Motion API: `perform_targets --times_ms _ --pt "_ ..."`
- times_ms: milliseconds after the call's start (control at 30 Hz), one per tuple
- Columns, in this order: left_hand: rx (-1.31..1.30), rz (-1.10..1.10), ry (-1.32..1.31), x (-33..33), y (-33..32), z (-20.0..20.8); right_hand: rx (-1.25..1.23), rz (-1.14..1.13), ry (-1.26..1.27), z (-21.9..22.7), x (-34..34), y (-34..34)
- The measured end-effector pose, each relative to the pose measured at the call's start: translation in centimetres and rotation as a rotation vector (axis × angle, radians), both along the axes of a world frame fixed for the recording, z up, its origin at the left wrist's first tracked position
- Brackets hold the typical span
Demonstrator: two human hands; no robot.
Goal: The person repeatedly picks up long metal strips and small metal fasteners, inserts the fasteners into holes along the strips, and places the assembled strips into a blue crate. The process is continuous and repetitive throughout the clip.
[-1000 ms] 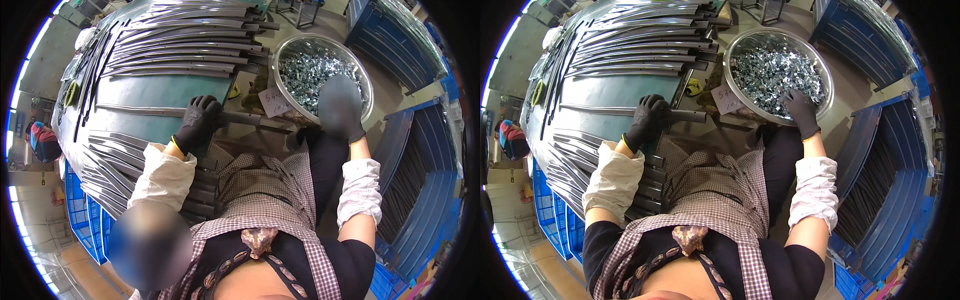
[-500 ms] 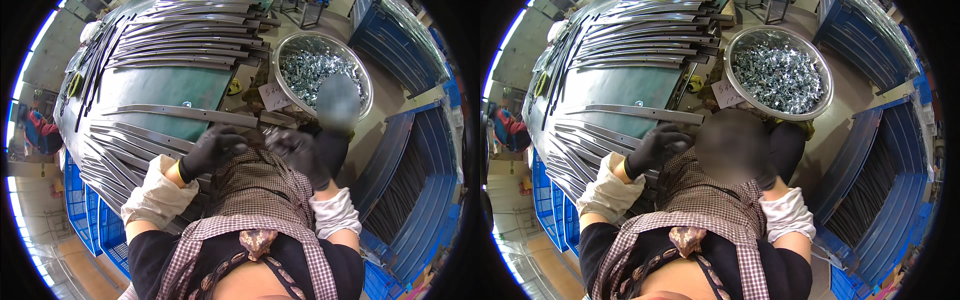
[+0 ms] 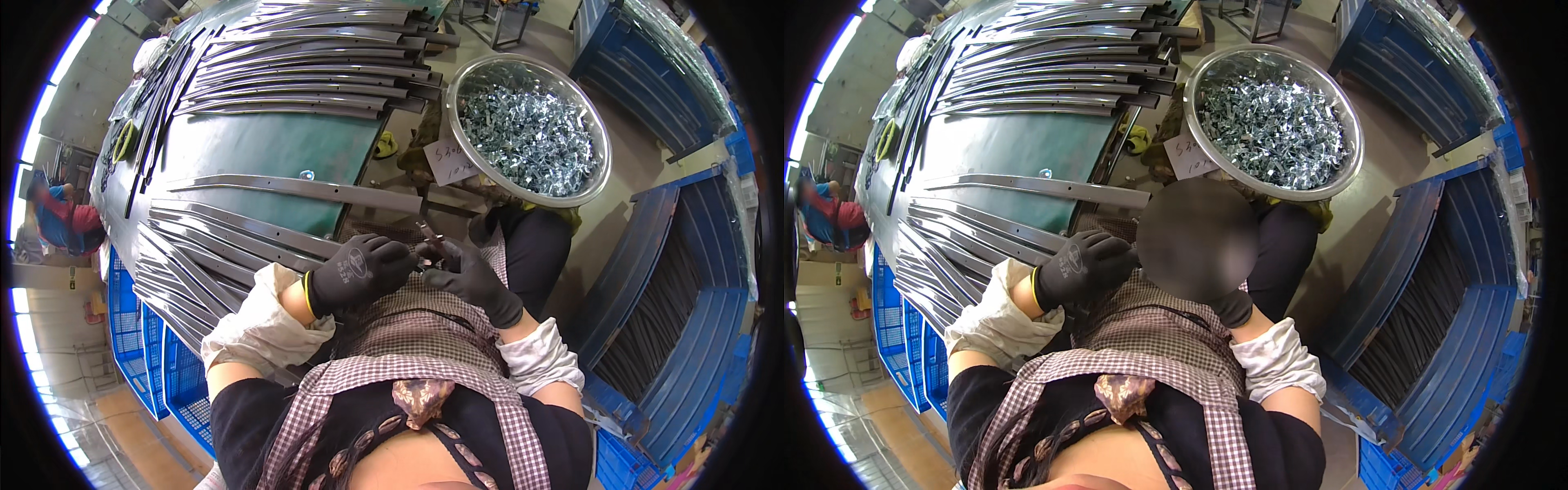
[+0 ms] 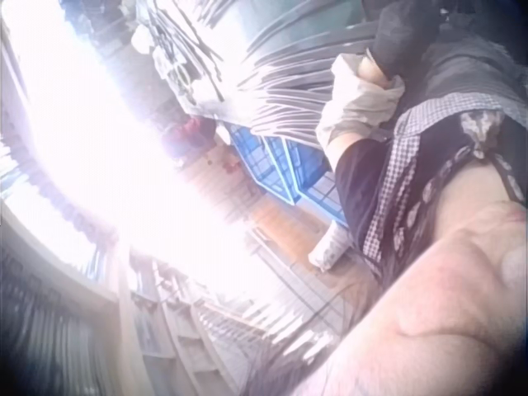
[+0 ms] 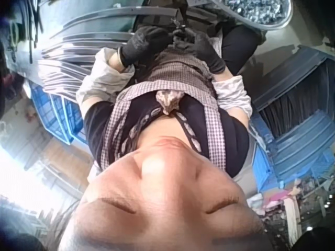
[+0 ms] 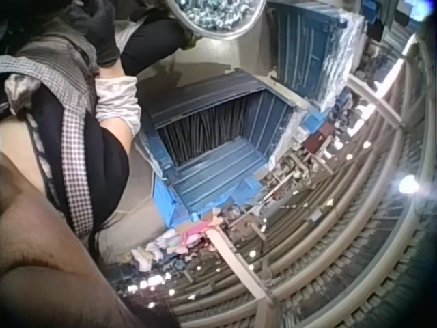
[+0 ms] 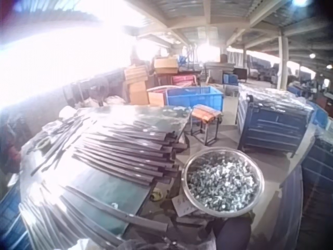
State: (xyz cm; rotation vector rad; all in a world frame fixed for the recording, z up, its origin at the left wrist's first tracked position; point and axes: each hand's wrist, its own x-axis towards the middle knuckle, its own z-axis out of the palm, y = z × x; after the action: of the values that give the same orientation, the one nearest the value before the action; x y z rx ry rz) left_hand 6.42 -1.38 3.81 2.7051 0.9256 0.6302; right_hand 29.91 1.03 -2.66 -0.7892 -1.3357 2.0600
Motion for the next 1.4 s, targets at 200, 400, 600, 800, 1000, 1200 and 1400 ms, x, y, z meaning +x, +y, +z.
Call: perform_targets --times_ms 200,400,600,800,1000,1200,1400 --pt "0.077 -0.035 0.114 -0.8 0.2 -0.6 -0.020 0.130 -0.062 -1.7 0.7 0.8" --pt "0.065 0.016 0.084 -1.6 1.9 -1.5 0.328 0.010 -0.202 -7.9 1.5 1.6" --pt "-0.048 0.251 0.081 -4.3 6.7 -4.3 0.968 -0.183 -0.588 -0.4 0.5 5.6" --pt "-0.160 0.189 0.054 -4.5 6.8 -4.1 1.131 -0.090 -0.511 -1.1 -0.7 6.9" --pt "-0.184 0.209 0.028 -4.5 6.9 -4.6 0.918 0.023 -0.418 -1.9 -1.8 9.0" --pt "-0.154 0.233 0.051 -4.5 6.8 -4.1 0.941 -0.169 -0.594 -1.1 -0.9 7.2" --pt "-0.147 0.248 0.065 -4.3 6.8 -4.1 0.786 -0.073 -0.510 -1.9 3.4 5.3"
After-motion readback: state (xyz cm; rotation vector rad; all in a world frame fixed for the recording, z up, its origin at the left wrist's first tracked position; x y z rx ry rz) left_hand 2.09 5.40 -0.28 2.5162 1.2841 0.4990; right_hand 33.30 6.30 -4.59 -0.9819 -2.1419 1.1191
